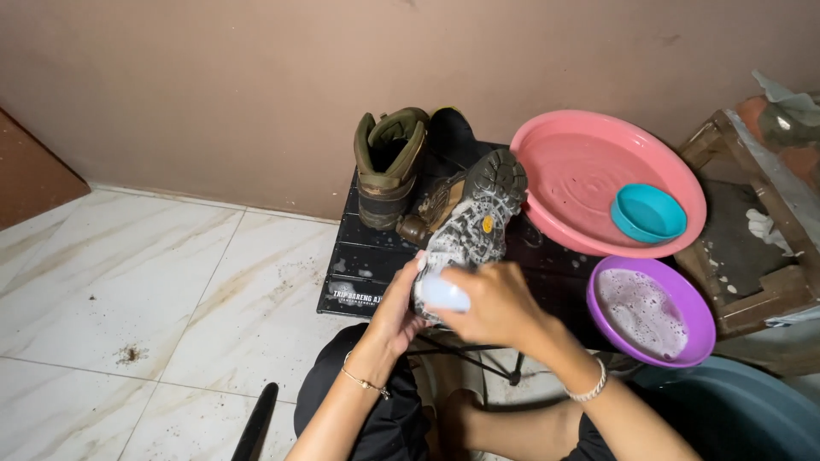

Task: The person scrubs the sole of a hiking boot with a brush and soapy water. They pour water from a small cup onto the boot and continue scrubbing the sole and sides with the brush.

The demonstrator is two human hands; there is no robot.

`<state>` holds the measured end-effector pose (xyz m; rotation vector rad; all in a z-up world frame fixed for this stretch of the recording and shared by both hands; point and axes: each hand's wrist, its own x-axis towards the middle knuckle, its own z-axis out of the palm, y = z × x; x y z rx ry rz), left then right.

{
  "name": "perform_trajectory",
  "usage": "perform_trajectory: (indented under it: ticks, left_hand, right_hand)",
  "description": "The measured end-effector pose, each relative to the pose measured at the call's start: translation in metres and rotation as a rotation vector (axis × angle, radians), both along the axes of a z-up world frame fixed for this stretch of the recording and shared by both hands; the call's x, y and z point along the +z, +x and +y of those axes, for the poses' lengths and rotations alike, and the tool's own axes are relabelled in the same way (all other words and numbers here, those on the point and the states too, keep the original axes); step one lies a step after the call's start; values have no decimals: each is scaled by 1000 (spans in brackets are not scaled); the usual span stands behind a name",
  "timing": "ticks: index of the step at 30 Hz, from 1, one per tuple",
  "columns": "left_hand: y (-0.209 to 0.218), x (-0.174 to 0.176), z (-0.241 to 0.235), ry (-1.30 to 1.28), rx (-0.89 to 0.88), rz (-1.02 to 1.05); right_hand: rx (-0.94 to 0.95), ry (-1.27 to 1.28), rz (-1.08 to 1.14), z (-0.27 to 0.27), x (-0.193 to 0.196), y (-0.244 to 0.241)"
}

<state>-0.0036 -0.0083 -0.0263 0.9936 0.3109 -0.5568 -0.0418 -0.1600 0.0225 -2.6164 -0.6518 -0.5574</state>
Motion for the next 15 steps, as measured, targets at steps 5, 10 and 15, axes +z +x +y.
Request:
perform_trajectory:
  ticks: [5, 10, 15]
  left_hand:
    - [3, -12, -7, 35, 23, -4]
    - [12, -27, -10, 101, 41, -1]
    - [-6, 8, -14, 208, 33, -52]
  right_hand:
    - [-165, -19, -92, 0, -3, 9]
    - [38, 95, 222, -8, 25, -10]
    - [-305, 249, -17, -38, 26, 13]
